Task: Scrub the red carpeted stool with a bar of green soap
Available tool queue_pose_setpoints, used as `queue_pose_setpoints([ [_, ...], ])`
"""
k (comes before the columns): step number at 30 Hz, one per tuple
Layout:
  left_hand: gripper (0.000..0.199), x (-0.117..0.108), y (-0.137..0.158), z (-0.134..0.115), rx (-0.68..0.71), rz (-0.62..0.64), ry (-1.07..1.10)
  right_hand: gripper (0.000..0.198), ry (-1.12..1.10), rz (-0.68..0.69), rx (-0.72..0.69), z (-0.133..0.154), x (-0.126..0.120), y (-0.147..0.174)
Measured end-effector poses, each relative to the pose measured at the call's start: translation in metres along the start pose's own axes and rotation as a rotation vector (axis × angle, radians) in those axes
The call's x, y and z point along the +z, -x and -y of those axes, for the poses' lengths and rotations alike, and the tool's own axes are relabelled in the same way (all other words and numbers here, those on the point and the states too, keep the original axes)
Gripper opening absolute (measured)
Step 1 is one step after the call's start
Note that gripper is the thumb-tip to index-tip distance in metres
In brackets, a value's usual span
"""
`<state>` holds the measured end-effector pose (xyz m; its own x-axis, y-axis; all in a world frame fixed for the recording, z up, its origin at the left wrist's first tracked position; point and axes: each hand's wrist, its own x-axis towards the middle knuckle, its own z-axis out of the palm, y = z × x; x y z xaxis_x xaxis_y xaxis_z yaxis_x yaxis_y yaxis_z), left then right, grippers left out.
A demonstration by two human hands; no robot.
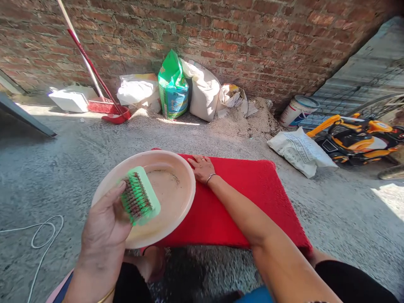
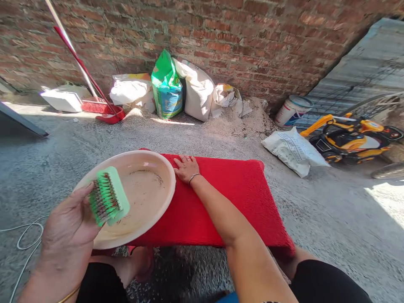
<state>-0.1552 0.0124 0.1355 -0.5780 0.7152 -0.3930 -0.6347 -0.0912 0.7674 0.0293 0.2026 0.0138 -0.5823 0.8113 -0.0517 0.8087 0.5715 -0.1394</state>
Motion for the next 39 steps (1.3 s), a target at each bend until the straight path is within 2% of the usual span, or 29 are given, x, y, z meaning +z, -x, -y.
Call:
queue_pose_setpoints([
  [2, 0.024, 0.003, 0.001, -0.001, -0.011, -0.013, -0.023, 0.062, -0.003, -0.011, 0.129, -0.037, -0.004, 0.009],
  [4, 0.025, 0.006, 0.002, -0.001, -0.014, -0.034, -0.038, 0.064, 0.015, -0.005, 0.310, -0.086, -0.010, 0.031],
  [9, 0.023, 0.012, 0.005, 0.009, 0.002, 0.016, -0.053, 0.060, 0.072, -0.036, 0.652, -0.206, -0.025, 0.125],
  [11, 0.023, 0.014, 0.008, 0.016, 0.007, 0.086, -0.061, 0.062, 0.032, -0.054, 0.841, -0.235, -0.030, 0.162],
  [13, 0.027, 0.017, 0.014, 0.024, -0.003, 0.205, -0.088, 0.062, -0.017, -0.092, 1.036, -0.243, -0.035, 0.191],
  [14, 0.030, 0.019, 0.018, 0.028, -0.023, 0.275, -0.110, 0.060, -0.052, -0.135, 1.072, -0.238, -0.038, 0.203],
  [15, 0.033, 0.022, 0.022, 0.033, -0.052, 0.342, -0.136, 0.057, -0.107, -0.195, 1.045, -0.228, -0.040, 0.212],
  [17, 0.039, 0.028, 0.034, 0.043, -0.131, 0.452, -0.202, 0.050, -0.329, -0.318, 0.831, -0.190, -0.043, 0.226],
  [19, 0.042, 0.033, 0.047, 0.056, -0.195, 0.538, -0.270, 0.047, -0.728, -0.357, 0.571, -0.134, -0.041, 0.236],
  [21, 0.041, 0.035, 0.060, 0.070, -0.218, 0.646, -0.333, 0.049, -1.261, -0.263, 0.411, -0.069, -0.035, 0.243],
  [23, 0.038, 0.036, 0.071, 0.084, -0.242, 0.775, -0.372, 0.058, -1.726, -0.119, 0.320, -0.009, -0.026, 0.247],
  [26, 0.037, 0.034, 0.080, 0.098, -0.336, 0.926, -0.384, 0.069, -2.106, 0.054, 0.298, 0.049, -0.014, 0.251],
  [28, 0.039, 0.033, 0.081, 0.103, -0.375, 0.977, -0.396, 0.074, -2.240, 0.124, 0.279, 0.064, -0.012, 0.255],
  [30, 0.040, 0.033, 0.079, 0.106, -0.348, 1.029, -0.441, 0.077, -2.294, 0.146, 0.264, 0.065, -0.013, 0.261],
  [35, 0.036, 0.035, 0.071, 0.116, -0.141, 1.135, -0.763, 0.079, -2.218, 0.002, 0.353, 0.046, -0.022, 0.280],
  [39, 0.037, 0.034, 0.070, 0.129, -0.069, 1.192, -0.988, 0.073, -2.211, -0.068, 0.371, 0.038, -0.026, 0.293],
])
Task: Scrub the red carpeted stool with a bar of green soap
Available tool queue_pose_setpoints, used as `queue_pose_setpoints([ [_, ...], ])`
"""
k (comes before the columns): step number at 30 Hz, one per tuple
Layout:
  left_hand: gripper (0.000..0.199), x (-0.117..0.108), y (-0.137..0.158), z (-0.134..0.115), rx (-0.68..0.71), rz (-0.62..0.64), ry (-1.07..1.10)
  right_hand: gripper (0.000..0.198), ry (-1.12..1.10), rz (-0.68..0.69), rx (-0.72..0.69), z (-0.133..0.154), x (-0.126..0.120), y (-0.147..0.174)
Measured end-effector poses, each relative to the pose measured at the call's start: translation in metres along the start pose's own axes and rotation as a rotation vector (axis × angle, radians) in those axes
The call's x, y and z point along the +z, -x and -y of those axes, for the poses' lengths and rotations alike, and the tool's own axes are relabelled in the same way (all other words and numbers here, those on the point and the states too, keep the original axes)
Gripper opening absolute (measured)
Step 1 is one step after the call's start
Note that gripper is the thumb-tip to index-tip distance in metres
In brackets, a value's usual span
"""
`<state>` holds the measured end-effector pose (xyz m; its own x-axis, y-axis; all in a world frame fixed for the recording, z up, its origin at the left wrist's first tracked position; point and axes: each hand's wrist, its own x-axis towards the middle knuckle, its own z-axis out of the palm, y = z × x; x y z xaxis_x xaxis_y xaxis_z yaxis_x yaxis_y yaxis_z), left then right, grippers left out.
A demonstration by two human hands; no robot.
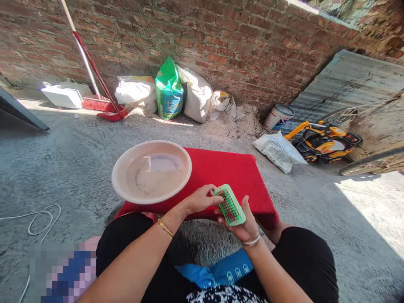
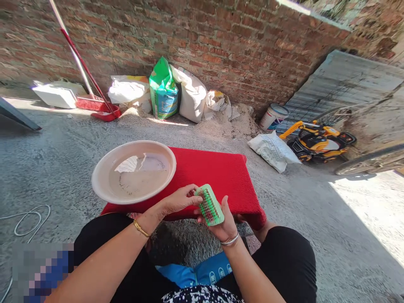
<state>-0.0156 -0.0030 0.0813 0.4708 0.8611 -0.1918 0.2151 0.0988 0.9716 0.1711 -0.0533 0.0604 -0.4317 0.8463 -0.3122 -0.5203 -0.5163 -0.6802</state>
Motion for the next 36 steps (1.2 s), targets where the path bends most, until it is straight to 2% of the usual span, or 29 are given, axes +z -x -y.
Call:
queue_pose_setpoints([
  [4, 0.037, 0.004, -0.001, 0.011, -0.018, 0.056, -0.139, 0.049, 0.038, -0.006, 0.054, 0.001, -0.002, 0.007],
  [6, 0.039, 0.003, 0.000, 0.016, -0.032, 0.100, -0.246, 0.046, 0.124, -0.037, 0.094, 0.004, -0.005, 0.008],
  [8, 0.047, 0.000, 0.003, 0.019, -0.048, 0.117, -0.388, 0.049, 0.276, -0.114, 0.072, 0.012, -0.012, 0.009],
  [11, 0.053, -0.008, 0.010, 0.018, -0.082, 0.087, -0.682, 0.056, 0.673, -0.381, -0.127, 0.028, -0.029, 0.006],
  [13, 0.041, -0.014, 0.015, 0.017, -0.129, 0.063, -0.869, 0.056, 1.057, -0.594, -0.263, 0.034, -0.038, 0.003],
  [15, 0.029, -0.018, 0.019, 0.016, -0.192, 0.037, -0.978, 0.053, 1.418, -0.687, -0.334, 0.030, -0.037, -0.003],
  [17, 0.024, -0.021, 0.021, 0.017, -0.236, 0.022, -1.014, 0.050, 1.658, -0.634, -0.349, 0.015, -0.027, -0.011],
  [20, 0.025, -0.022, 0.020, 0.019, -0.253, 0.022, -1.058, 0.049, 1.864, -0.479, -0.337, -0.010, -0.006, -0.024],
  [22, 0.025, -0.021, 0.020, 0.019, -0.251, 0.031, -1.079, 0.049, 1.942, -0.449, -0.303, -0.014, -0.004, -0.029],
  [24, 0.025, -0.021, 0.021, 0.016, -0.248, 0.044, -1.091, 0.049, 1.948, -0.503, -0.225, -0.003, -0.019, -0.025],
  [26, 0.025, -0.021, 0.023, 0.012, -0.246, 0.054, -1.095, 0.050, 1.899, -0.643, -0.118, 0.021, -0.048, -0.012],
  [29, 0.024, -0.020, 0.026, 0.005, -0.258, 0.056, -1.091, 0.054, 1.825, -0.962, 0.010, 0.058, -0.093, 0.012],
  [31, 0.023, -0.020, 0.026, 0.002, -0.272, 0.053, -1.086, 0.057, 1.793, -1.102, 0.020, 0.069, -0.106, 0.024],
  [33, 0.023, -0.021, 0.025, 0.003, -0.279, 0.050, -1.084, 0.055, 1.790, -1.081, -0.060, 0.060, -0.098, 0.026],
  [36, 0.023, -0.022, 0.021, 0.009, -0.275, 0.046, -1.091, 0.051, 1.856, -0.796, -0.249, 0.023, -0.060, 0.015],
])
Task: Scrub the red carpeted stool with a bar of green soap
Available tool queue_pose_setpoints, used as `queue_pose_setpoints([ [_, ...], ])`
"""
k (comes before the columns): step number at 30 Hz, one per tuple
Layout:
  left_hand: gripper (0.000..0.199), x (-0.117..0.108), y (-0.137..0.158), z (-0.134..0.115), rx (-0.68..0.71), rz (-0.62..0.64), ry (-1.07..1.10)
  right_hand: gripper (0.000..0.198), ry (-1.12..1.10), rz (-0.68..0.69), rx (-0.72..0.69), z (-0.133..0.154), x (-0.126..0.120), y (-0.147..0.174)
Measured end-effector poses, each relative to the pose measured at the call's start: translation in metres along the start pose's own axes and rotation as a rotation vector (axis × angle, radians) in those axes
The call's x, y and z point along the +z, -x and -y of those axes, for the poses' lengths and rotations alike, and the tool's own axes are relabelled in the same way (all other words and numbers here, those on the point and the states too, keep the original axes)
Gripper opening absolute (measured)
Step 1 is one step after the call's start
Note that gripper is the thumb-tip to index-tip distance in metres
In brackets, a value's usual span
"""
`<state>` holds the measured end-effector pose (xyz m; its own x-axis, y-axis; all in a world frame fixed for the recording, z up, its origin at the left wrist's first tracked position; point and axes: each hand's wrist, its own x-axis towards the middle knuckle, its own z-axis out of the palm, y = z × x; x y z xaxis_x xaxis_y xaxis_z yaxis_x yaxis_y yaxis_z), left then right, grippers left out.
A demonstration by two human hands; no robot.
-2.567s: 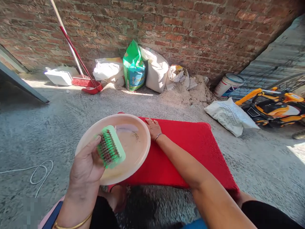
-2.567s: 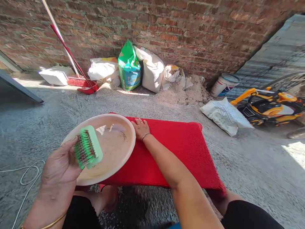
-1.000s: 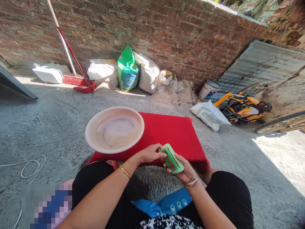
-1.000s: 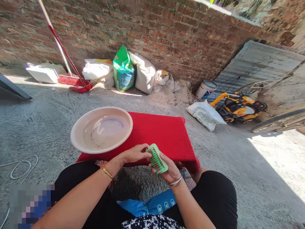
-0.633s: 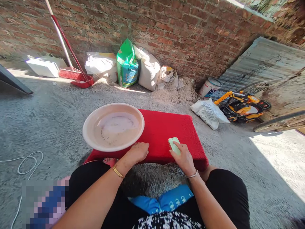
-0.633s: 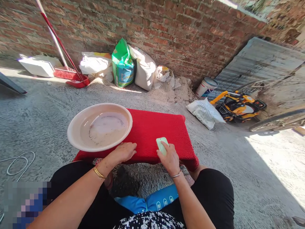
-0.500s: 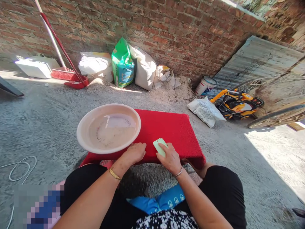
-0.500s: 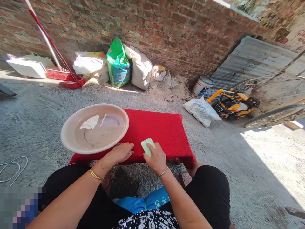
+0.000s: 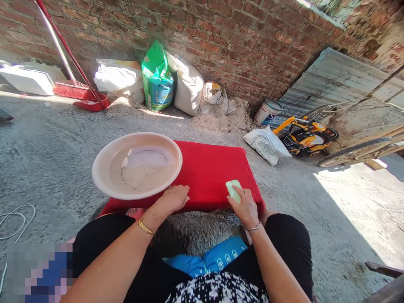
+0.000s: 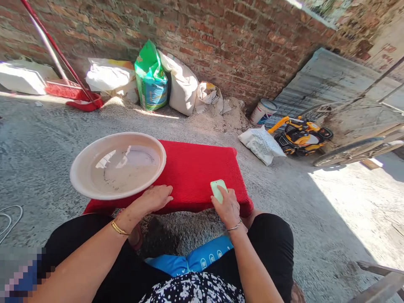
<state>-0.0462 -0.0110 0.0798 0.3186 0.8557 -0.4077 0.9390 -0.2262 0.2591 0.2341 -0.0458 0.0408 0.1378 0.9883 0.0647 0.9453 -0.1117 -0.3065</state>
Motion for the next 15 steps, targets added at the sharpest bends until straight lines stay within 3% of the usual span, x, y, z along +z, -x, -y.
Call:
queue_pose_setpoints([
  [2, 0.023, 0.003, -0.003, 0.003, 0.004, -0.003, -0.012, 0.049, -0.023, 0.053, -0.184, 0.030, 0.012, 0.010],
  [4, 0.023, 0.005, -0.005, 0.004, 0.014, -0.006, -0.025, 0.049, -0.013, 0.094, -0.244, 0.038, 0.017, 0.012],
  [6, 0.023, 0.006, -0.005, 0.005, 0.025, -0.013, -0.034, 0.049, 0.021, 0.095, -0.147, 0.019, 0.012, 0.006],
  [11, 0.024, 0.009, -0.009, -0.002, 0.028, -0.078, -0.031, 0.053, 0.109, -0.010, 0.355, -0.069, -0.020, -0.015],
  [13, 0.029, 0.012, -0.016, -0.006, 0.033, -0.169, -0.026, 0.055, 0.110, -0.046, 0.382, -0.073, -0.024, -0.014],
  [15, 0.038, 0.017, -0.026, -0.008, 0.045, -0.290, -0.020, 0.053, 0.072, -0.046, 0.248, -0.051, -0.017, -0.006],
])
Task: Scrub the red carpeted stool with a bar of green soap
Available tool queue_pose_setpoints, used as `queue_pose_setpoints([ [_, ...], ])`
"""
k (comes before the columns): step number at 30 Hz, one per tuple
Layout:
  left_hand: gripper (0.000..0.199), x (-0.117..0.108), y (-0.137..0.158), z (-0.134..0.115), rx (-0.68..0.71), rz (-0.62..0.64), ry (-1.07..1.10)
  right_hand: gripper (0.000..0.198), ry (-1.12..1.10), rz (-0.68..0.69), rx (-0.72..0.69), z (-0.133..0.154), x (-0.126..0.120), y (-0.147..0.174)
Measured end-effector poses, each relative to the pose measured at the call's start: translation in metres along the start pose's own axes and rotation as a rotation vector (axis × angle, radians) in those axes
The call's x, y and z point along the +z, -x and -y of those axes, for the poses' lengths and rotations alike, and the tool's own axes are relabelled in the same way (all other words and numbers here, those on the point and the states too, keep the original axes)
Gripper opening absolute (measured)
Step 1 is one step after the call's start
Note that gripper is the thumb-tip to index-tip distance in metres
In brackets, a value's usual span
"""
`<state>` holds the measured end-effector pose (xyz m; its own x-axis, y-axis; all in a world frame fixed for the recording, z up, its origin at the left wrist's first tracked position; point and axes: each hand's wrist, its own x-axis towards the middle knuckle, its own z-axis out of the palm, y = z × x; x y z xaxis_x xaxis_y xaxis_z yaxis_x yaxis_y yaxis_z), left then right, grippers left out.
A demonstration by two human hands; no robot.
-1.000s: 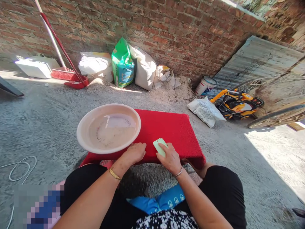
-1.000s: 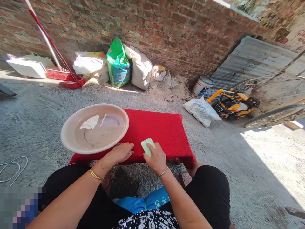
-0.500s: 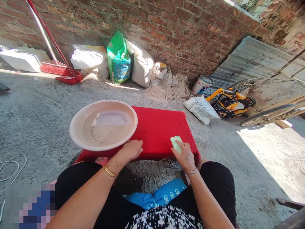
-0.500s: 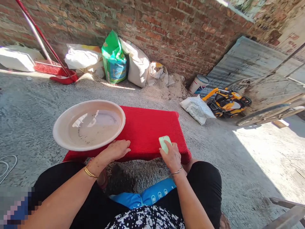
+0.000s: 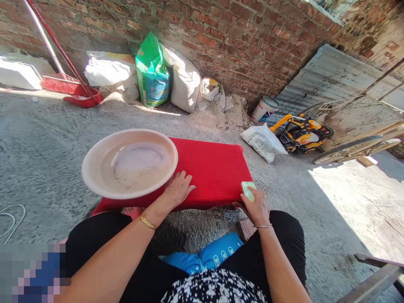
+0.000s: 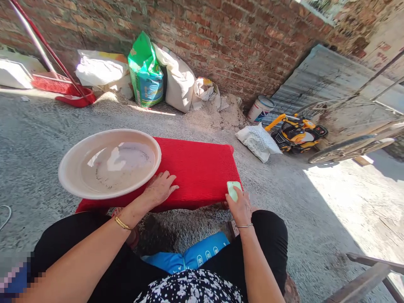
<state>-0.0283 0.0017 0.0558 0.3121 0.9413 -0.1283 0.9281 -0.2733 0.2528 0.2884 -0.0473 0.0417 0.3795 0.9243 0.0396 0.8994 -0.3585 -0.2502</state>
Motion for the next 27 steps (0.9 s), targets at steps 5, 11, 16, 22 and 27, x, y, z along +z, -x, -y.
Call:
queue_pose_setpoints([
  [5, 0.056, 0.027, -0.019, 0.004, -0.016, -0.126, -0.009, 0.048, -0.077, 0.104, -0.488, 0.075, 0.027, 0.043],
  [11, 0.062, 0.042, -0.028, 0.011, -0.046, -0.120, -0.041, 0.048, 0.017, 0.069, -0.204, 0.024, 0.015, 0.012],
  [16, 0.062, 0.044, -0.030, 0.004, -0.050, -0.116, -0.061, 0.052, 0.030, -0.003, 0.050, -0.014, -0.002, -0.008],
  [22, 0.053, 0.010, -0.007, -0.015, 0.188, -0.380, -0.111, 0.047, -0.078, 0.064, -0.435, 0.043, 0.022, 0.027],
  [27, 0.055, -0.064, 0.016, 0.028, -0.120, -0.664, -0.087, 0.045, -0.007, 0.095, -0.292, 0.037, 0.020, 0.018],
])
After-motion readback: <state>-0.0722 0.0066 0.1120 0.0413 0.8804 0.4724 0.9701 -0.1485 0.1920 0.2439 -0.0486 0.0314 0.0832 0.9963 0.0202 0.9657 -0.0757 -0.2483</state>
